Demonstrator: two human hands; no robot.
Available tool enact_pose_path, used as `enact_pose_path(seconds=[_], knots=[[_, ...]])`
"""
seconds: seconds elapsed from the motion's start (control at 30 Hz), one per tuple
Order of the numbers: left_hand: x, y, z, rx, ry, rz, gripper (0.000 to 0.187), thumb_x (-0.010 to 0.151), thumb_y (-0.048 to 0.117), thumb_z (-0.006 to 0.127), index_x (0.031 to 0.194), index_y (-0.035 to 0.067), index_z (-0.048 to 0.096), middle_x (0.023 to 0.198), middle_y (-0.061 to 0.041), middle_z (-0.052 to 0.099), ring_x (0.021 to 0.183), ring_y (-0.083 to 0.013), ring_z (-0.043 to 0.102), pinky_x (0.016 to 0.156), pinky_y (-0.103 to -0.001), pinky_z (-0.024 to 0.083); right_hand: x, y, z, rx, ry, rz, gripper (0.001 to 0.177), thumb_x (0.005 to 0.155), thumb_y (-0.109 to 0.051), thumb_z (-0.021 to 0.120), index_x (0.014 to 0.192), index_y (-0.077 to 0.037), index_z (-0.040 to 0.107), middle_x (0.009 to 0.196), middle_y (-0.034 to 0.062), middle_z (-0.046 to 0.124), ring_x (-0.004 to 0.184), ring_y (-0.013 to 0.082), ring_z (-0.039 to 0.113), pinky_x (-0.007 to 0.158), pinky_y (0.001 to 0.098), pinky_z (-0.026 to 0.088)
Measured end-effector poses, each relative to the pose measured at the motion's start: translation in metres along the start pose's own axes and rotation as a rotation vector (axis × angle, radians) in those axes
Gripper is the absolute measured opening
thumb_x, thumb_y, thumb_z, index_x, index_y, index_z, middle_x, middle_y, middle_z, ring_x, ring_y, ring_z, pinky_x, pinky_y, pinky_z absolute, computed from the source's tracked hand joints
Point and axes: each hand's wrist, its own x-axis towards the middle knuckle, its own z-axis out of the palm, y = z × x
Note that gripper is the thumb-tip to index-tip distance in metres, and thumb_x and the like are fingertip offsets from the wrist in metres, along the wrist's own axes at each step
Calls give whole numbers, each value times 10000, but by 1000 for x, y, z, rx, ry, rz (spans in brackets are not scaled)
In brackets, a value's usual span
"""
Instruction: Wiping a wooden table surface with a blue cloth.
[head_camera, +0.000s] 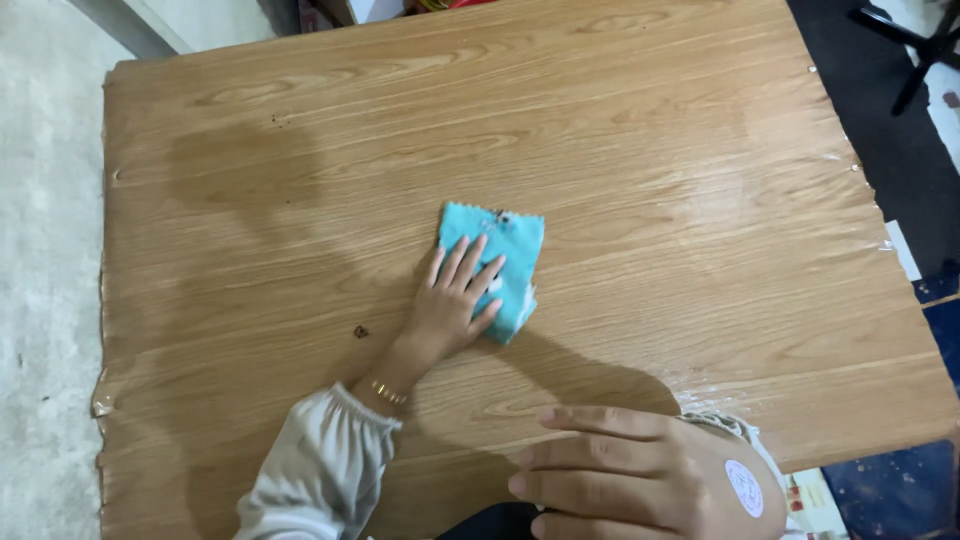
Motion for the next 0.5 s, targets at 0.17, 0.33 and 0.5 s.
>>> enact_pose_path(seconds=[0.17,0.33,0.5], knots=[[-51,-10,-38,0,-103,-7,677,983,533,535,1576,240,393,1676,-119,267,1534,-333,262,1246,-541,191,5,-2,0,2,-26,-8,264,968,-150,626,1185,-21,702,1296,166,704,1253,328,689,1104,525,511],[-98,-74,-61,14,-242,-98,669,974,560,484,1573,286,364,1672,-113,225,1531,-330,210,1227,-527,162,6,-1,8,-26,3,-22,250,970,-172,636,1147,-5,694,1262,188,707,1235,339,699,1090,531,523],[-135,-175,-88,12,-187,-553,664,999,543,459,1594,270,344,1701,-121,170,1539,-348,136,1205,-546,138,21,-3,19,-85,24,36,230,956,-182,717,1115,-17,696,1194,170,719,1182,326,713,1069,518,525]])
